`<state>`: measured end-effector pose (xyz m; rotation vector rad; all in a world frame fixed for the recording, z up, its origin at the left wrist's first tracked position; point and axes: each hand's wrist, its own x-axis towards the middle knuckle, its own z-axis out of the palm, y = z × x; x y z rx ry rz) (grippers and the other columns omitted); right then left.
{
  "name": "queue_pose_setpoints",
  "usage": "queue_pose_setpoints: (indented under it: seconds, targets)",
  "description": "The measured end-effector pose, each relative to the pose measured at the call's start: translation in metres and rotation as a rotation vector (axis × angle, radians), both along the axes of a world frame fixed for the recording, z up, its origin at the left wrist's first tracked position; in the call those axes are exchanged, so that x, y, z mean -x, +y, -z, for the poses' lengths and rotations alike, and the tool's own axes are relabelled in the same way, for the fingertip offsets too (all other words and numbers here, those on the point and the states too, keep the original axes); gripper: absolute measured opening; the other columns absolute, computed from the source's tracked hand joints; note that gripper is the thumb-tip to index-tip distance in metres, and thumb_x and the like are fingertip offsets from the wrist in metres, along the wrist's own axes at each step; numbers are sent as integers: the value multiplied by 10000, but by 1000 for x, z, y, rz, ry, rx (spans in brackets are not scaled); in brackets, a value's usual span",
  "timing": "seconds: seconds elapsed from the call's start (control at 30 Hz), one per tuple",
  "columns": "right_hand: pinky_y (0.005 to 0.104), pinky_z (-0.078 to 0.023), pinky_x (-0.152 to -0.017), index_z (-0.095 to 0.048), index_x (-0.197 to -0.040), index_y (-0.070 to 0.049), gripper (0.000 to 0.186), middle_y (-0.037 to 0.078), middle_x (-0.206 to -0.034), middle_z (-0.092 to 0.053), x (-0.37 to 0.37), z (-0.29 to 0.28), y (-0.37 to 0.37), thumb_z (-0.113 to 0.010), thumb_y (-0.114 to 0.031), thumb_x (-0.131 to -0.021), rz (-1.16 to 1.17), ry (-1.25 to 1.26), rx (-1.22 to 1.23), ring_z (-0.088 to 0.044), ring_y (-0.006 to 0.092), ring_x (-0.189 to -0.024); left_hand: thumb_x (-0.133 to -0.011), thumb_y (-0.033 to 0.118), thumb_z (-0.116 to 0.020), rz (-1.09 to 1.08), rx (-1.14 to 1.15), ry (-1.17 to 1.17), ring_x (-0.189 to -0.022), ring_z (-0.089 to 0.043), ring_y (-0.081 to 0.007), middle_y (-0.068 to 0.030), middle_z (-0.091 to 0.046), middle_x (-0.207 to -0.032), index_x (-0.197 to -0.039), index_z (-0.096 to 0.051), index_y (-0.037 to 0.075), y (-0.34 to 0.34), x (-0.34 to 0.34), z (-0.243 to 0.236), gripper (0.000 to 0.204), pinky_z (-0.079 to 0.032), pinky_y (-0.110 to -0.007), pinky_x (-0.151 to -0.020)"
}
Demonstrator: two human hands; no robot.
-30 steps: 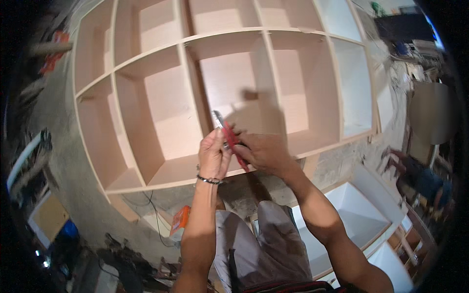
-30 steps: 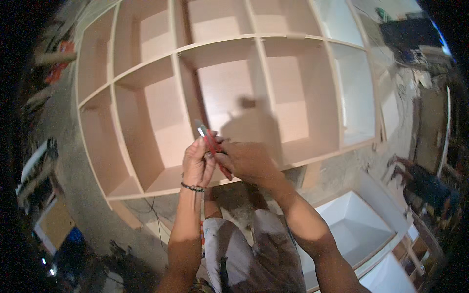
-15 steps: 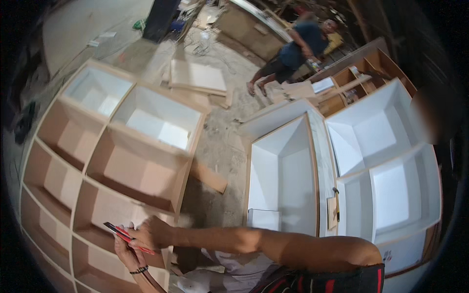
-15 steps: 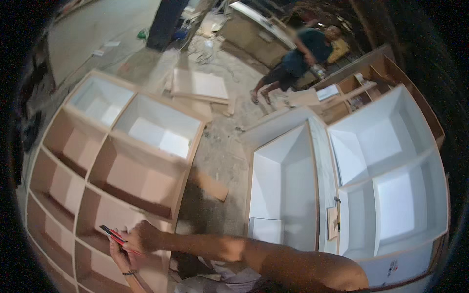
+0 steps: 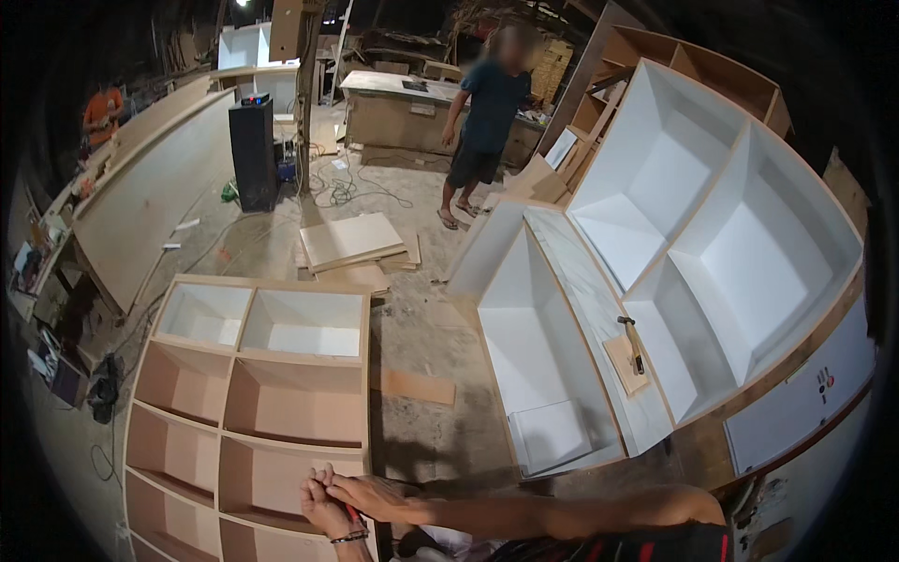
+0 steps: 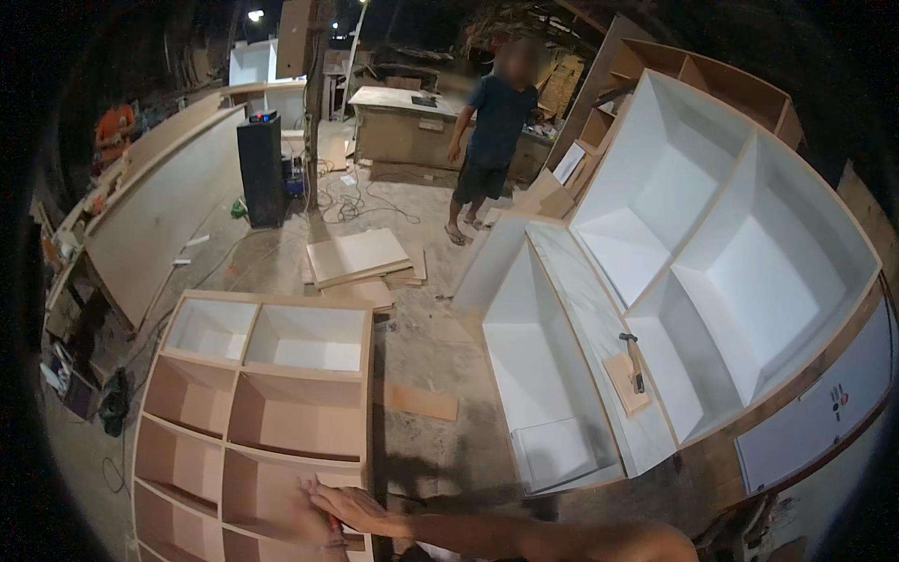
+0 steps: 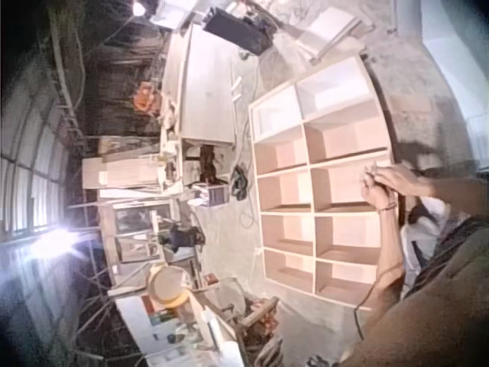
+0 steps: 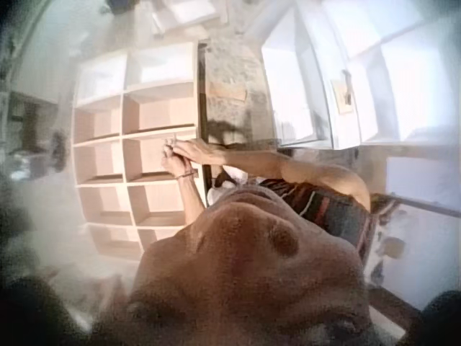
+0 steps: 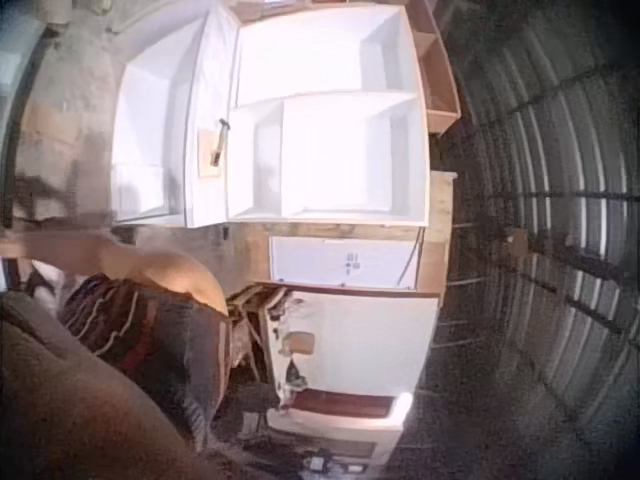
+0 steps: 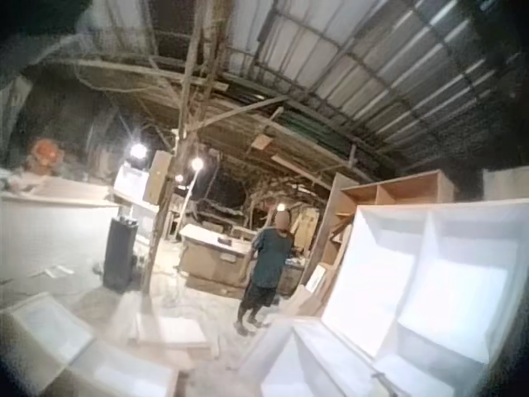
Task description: The person trims the edges of a wooden shelving unit using a utility knife and then sands the surfaces and edges with a sanding block.
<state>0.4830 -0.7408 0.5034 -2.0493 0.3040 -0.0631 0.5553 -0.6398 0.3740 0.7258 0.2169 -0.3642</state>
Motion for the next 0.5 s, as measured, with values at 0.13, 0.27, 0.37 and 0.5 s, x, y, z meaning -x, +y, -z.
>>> queue_pose_setpoints:
  seconds: [0.13, 0.27, 0.37, 0.5]
  targets:
    - [442, -507, -669, -570, -1110, -72, 375, 192, -841, -669, 42, -4, 8, -536, -444, -1077, 106, 77, -244, -688, 386, -773, -1126, 370, -433, 30, -63, 175, -1294, -553, -329, -151, -603, -1220, -1295, -565, -47, 9, 41, -19, 470, -474, -486, -1109]
    - [369, -498, -698, -601, -1053, -67, 371, 127, -818, -644, 72, 31, -3, -589, -438, -1052, 196, 38, -237, -663, 225, -782, -1117, 429, -452, -16, 35, 208, -1163, -590, -259, -129, -627, -1190, -1281, -570, -19, -17, 81, -71, 492, -501, -417, -1014]
    - [336, -494, -734, -620, -1059, -61, 344, 112, -844, -632, 87, 43, -22, -607, -404, -1043, 100, -148, -132, -616, 188, -824, -1112, 441, -467, -45, -8, 215, -1084, -602, -229, -118, -638, -1173, -1271, -572, -17, -35, 92, -106, 496, -503, -388, -948]
    - [304, -488, -760, -640, -1118, -45, 243, 24, -988, -662, 87, 36, -43, -569, -269, -1057, 347, 201, -624, -606, 135, -895, -1110, 348, -507, -61, -114, -164, -1059, -601, -207, -144, -667, -1070, -1118, -635, -38, -74, 109, -123, 407, -478, -353, -943]
